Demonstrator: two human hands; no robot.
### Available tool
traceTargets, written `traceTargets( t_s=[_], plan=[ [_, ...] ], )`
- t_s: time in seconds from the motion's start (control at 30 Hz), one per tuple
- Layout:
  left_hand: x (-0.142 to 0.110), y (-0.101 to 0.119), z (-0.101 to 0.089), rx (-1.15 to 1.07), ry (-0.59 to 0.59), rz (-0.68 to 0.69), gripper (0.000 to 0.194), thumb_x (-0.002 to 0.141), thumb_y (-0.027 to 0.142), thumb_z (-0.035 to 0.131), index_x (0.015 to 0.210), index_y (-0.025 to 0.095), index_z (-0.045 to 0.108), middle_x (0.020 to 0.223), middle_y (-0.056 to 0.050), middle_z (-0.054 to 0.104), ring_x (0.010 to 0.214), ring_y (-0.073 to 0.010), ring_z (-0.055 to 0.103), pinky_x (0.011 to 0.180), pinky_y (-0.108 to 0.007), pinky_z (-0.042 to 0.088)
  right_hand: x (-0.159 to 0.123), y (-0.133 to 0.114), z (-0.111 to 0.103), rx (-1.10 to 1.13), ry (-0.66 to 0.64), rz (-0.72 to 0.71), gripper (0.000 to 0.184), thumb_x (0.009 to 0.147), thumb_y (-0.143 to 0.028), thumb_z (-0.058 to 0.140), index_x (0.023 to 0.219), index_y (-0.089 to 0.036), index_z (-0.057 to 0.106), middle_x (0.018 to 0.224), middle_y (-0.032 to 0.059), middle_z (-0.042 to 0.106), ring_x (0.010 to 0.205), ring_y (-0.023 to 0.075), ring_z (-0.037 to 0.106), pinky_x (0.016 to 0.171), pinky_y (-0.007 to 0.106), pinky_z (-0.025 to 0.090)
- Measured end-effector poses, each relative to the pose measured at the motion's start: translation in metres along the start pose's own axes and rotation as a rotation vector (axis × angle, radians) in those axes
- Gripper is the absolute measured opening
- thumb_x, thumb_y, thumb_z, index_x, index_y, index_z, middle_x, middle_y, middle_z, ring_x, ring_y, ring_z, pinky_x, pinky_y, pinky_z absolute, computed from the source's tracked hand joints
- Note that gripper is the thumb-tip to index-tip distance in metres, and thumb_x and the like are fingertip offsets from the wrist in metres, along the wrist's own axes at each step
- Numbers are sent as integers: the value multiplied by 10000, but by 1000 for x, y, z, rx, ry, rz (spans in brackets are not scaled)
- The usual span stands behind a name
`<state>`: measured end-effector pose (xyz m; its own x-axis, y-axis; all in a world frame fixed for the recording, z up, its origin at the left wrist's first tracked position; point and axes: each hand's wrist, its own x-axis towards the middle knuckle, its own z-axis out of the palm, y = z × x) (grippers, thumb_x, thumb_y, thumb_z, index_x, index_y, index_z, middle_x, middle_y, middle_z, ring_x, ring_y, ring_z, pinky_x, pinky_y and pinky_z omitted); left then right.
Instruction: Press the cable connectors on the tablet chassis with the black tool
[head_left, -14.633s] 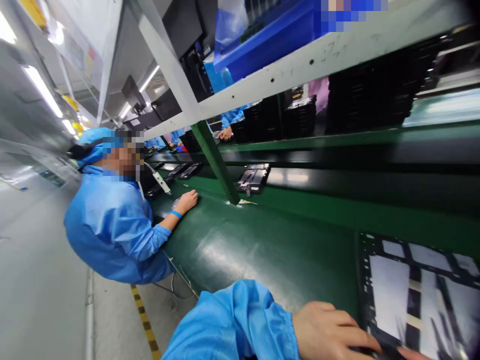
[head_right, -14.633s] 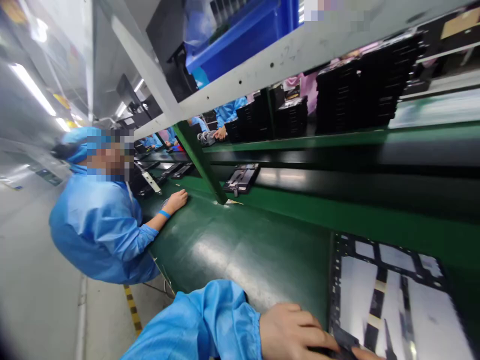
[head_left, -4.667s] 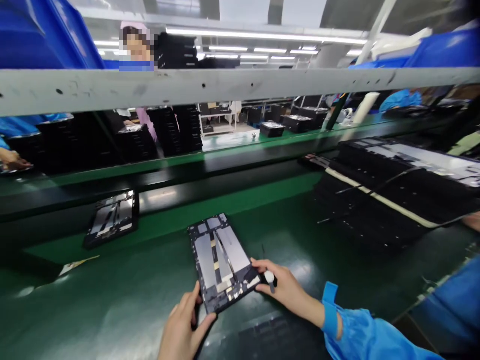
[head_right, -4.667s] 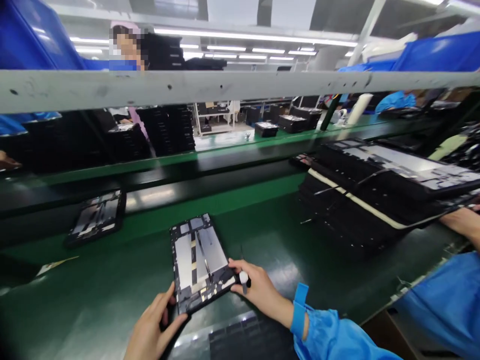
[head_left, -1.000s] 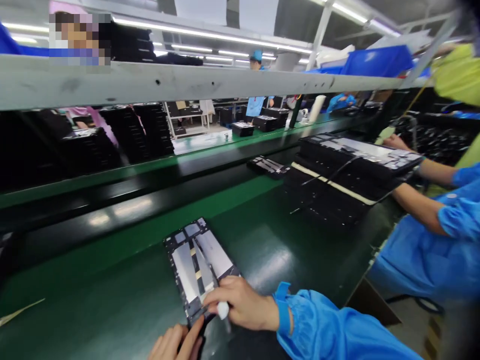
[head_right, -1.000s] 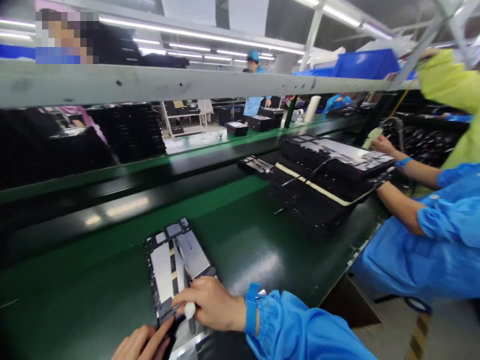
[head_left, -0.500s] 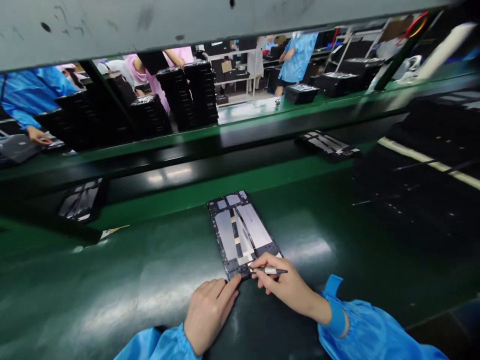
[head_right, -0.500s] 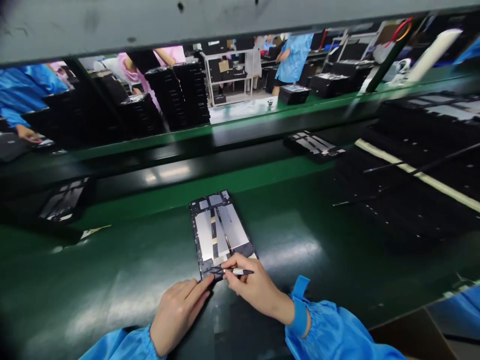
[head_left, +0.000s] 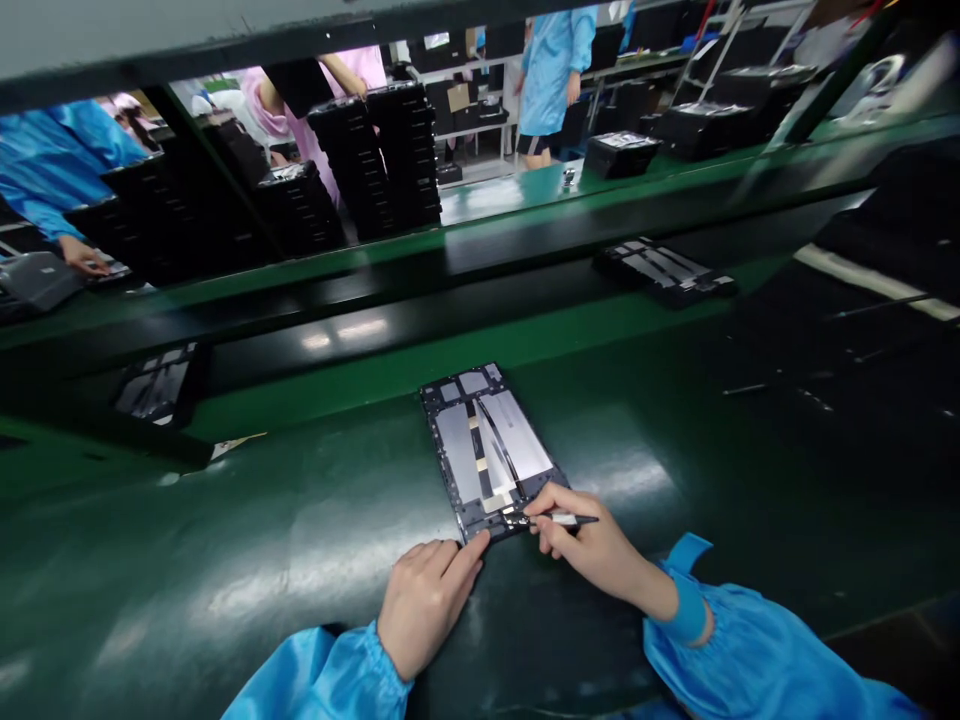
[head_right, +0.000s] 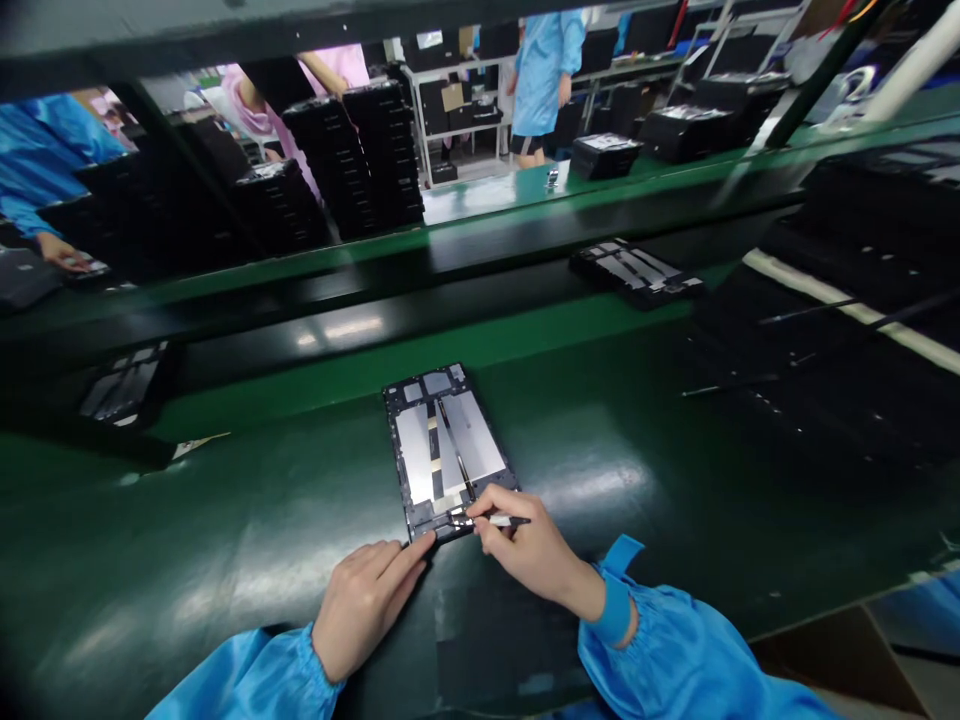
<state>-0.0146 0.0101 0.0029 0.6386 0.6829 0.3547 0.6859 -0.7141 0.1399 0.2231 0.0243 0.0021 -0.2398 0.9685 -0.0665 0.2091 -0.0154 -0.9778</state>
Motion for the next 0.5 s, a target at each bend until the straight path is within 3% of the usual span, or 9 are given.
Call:
traceTargets(
  t_s=[0.23, 0.4, 0.5],
  plan=[
    [-3, -4, -2, 14, 8, 26, 293, 990, 219, 411, 1243, 204, 560, 695, 10, 499, 597, -113, 465, 576, -257, 343, -1, 2, -8, 29, 50, -49, 165, 893, -268, 519, 876, -135, 615, 653, 28, 606, 511, 105, 583, 481, 192, 492],
    [-3, -7, -5, -12, 67, 55, 257, 981, 177, 429, 1169, 191, 604, 671, 9, 473, 595, -101, 426, 581, -248, 323, -4, 0, -2, 46, -76, -135, 208, 923, -219, 508, 1060, -150, 650, 861, 71, 696, 676, 127, 679, 583, 202, 542],
    [-2, -6, -6, -20, 73, 49, 246, 983, 185, 431, 1147, 189, 614, 657, 9, 462, 592, -93, 421, 582, -243, 319, -4, -2, 3, -21, -139, -212, 210, 893, -147, 524, 1052, -162, 660, 924, 61, 705, 740, 135, 692, 692, 236, 554]
  ],
)
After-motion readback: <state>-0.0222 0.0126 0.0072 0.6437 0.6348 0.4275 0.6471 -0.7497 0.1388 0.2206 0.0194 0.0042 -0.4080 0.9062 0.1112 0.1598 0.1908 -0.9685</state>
